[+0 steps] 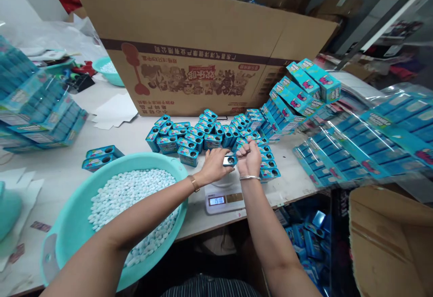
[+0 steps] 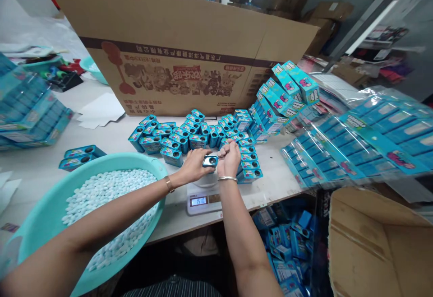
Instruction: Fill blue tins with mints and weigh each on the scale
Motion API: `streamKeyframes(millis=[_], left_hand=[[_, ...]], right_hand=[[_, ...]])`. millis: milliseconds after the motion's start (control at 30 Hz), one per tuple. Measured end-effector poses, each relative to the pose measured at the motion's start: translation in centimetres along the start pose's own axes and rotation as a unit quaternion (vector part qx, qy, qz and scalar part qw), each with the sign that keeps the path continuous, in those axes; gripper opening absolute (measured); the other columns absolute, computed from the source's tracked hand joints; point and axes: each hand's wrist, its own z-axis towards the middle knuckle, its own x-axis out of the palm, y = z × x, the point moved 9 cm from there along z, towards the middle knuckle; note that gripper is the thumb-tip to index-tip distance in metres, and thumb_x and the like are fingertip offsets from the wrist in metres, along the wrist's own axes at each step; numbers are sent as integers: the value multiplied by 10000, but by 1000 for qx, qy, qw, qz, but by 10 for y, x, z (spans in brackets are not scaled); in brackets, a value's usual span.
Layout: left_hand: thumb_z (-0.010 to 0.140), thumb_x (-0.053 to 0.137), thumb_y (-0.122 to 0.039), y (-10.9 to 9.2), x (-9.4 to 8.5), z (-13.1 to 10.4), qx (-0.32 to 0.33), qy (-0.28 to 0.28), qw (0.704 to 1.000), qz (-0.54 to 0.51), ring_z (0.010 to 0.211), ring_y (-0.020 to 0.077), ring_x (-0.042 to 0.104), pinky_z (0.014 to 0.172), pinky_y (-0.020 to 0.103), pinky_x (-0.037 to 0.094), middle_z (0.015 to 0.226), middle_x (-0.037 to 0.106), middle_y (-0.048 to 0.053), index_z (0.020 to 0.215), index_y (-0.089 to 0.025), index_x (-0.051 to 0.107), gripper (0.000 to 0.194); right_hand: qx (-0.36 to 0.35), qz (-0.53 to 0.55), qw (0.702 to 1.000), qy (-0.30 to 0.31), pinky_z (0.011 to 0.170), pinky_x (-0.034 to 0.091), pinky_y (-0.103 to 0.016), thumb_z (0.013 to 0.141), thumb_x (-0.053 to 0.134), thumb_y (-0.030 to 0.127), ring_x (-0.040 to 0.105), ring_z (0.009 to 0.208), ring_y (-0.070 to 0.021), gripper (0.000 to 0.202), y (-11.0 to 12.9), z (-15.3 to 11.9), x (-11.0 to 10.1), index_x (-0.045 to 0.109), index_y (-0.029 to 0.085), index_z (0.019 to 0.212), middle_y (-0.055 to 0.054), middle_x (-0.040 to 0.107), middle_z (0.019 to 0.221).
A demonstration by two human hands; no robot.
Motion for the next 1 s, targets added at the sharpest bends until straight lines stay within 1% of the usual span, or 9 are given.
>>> streamKeyframes(millis=[100, 233, 333, 433, 500, 567, 667, 800, 1000], left_hand=[[735, 736, -400, 6, -5, -2, 10, -11, 1000, -16, 1176, 302, 527, 1004, 435, 417, 1241, 586, 130, 1301, -160, 489, 662], [707, 762, -408, 19, -24, -14, 30, -40, 998, -33, 1238, 304, 492, 1047, 451, 404, 1305, 548, 131, 1339, -186, 451, 738], [729, 741, -407, 32, -43, -27, 35, -63, 997, -40, 1256, 308, 486, 1067, 481, 392, 1326, 539, 141, 1347, -190, 449, 717], [763, 702, -421, 43, -60, -39, 18, -72, 997, -36, 1259, 307, 489, 1067, 484, 396, 1336, 535, 153, 1352, -156, 447, 695], [789, 674, -412, 46, -68, -44, 10, -74, 997, -29, 1246, 295, 500, 1062, 461, 404, 1314, 553, 151, 1342, -136, 465, 653], [813, 647, -387, 44, -74, -49, 9, -76, 997, -14, 1201, 280, 530, 1040, 435, 424, 1255, 587, 135, 1310, -140, 513, 571], [843, 606, -345, 39, -77, -52, 13, -74, 997, 17, 1093, 269, 574, 977, 417, 459, 1124, 629, 109, 1232, -160, 602, 431], [864, 570, -310, 30, -76, -51, 27, -74, 996, 46, 1006, 267, 582, 908, 407, 473, 1026, 638, 100, 1179, -164, 656, 357], [867, 571, -276, 14, -59, -34, 37, -43, 995, 78, 972, 268, 593, 856, 402, 456, 1032, 666, 91, 1140, -212, 684, 303]], right_hand=[[42, 57, 997, -5, 376, 248, -148, 948, 484, 288, 251, 369, -45, 200, 11, 5, -12, 463, 218, 762, 122, 251, 500], [55, 115, 992, -6, 378, 269, -143, 978, 395, 221, 272, 366, -50, 243, 33, 2, -38, 472, 209, 747, 110, 269, 487], [49, 132, 990, -18, 381, 291, -151, 976, 383, 205, 295, 370, -52, 258, 47, -8, -63, 485, 203, 738, 101, 301, 485], [51, 152, 986, -52, 379, 306, -157, 984, 335, 197, 310, 367, -53, 298, 52, -19, -87, 491, 194, 730, 96, 312, 480], [55, 163, 982, -75, 378, 311, -159, 987, 302, 188, 320, 367, -53, 321, 53, -25, -99, 488, 188, 726, 94, 313, 478], [52, 162, 982, -82, 381, 311, -158, 978, 325, 179, 324, 367, -51, 300, 55, -28, -107, 484, 187, 723, 95, 314, 481], [36, 149, 986, -67, 386, 303, -156, 953, 405, 183, 316, 365, -44, 241, 59, -28, -111, 480, 192, 725, 102, 304, 490], [30, 146, 987, -62, 388, 295, -159, 960, 380, 184, 310, 367, -45, 253, 61, -27, -116, 476, 195, 726, 101, 298, 493], [28, 130, 991, -22, 393, 303, -163, 932, 468, 198, 314, 375, -48, 205, 53, -24, -112, 474, 204, 727, 103, 288, 506]])
